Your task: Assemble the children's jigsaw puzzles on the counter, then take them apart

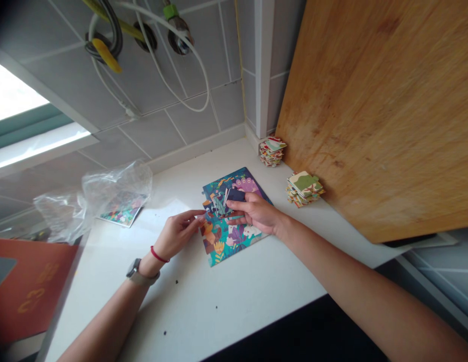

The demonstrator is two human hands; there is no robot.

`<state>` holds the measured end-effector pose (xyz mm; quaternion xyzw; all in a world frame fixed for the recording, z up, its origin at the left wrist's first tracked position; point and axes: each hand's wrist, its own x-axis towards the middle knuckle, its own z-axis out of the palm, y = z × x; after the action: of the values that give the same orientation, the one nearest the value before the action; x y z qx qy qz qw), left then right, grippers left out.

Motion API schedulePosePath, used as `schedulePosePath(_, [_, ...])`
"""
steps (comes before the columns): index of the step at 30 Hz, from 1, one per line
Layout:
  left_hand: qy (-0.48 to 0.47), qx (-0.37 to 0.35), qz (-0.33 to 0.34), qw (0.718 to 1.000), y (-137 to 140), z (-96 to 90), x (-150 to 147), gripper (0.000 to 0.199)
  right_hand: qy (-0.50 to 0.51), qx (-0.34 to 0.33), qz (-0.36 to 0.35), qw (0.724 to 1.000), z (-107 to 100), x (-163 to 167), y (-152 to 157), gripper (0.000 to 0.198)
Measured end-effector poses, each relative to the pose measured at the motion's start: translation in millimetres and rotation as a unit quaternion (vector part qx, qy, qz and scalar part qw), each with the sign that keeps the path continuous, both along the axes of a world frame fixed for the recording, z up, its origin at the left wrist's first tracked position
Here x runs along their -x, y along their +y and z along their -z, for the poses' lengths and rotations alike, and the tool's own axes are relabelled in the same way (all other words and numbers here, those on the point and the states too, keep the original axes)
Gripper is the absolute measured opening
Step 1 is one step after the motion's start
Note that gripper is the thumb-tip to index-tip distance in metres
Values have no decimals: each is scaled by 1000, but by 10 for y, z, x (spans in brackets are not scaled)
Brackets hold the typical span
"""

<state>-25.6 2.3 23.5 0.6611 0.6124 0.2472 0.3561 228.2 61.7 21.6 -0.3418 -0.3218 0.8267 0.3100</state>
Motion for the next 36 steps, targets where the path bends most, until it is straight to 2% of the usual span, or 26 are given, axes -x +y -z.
schedulePosePath(3, [-155,72,-39,985,-23,-110,-67,52,7,-12,-46,999,-8,4,-41,31])
schedulePosePath(5, [-185,74,-43,979,-42,-184,-115,49,9,-19,-69,997,-5,9,-62,30])
schedulePosePath(7, [-174,54,-49,982,-52,-230,-139,44,9,-22,-81,996,2,15,-72,30])
schedulePosePath(10, [-148,38,-67,986,-21,-212,-98,43,6,-21,-50,998,7,23,-64,30])
schedulePosePath(15, [-103,29,-124,987,166,-20,118,47,-3,-4,6,1000,-15,19,-29,28])
schedulePosePath(18, [-54,25,-120,991,288,60,207,47,-3,-2,18,1000,-27,15,-18,26])
schedulePosePath(23, [65,-45,-53,995,383,99,222,39,2,-5,23,1000,-33,18,-19,27])
schedulePosePath(27, [78,-72,-92,990,362,132,181,39,4,-6,23,1000,-44,21,-26,27])
schedulePosePath(30, [93,-137,-103,981,313,154,140,40,1,0,26,1000,-53,21,-27,28])
schedulePosePath(32, [123,-197,-72,970,290,174,126,36,0,6,28,1000,-55,19,-23,27])
schedulePosePath(36, [148,-277,46,948,301,240,157,22,0,9,35,999,-51,17,-10,30])
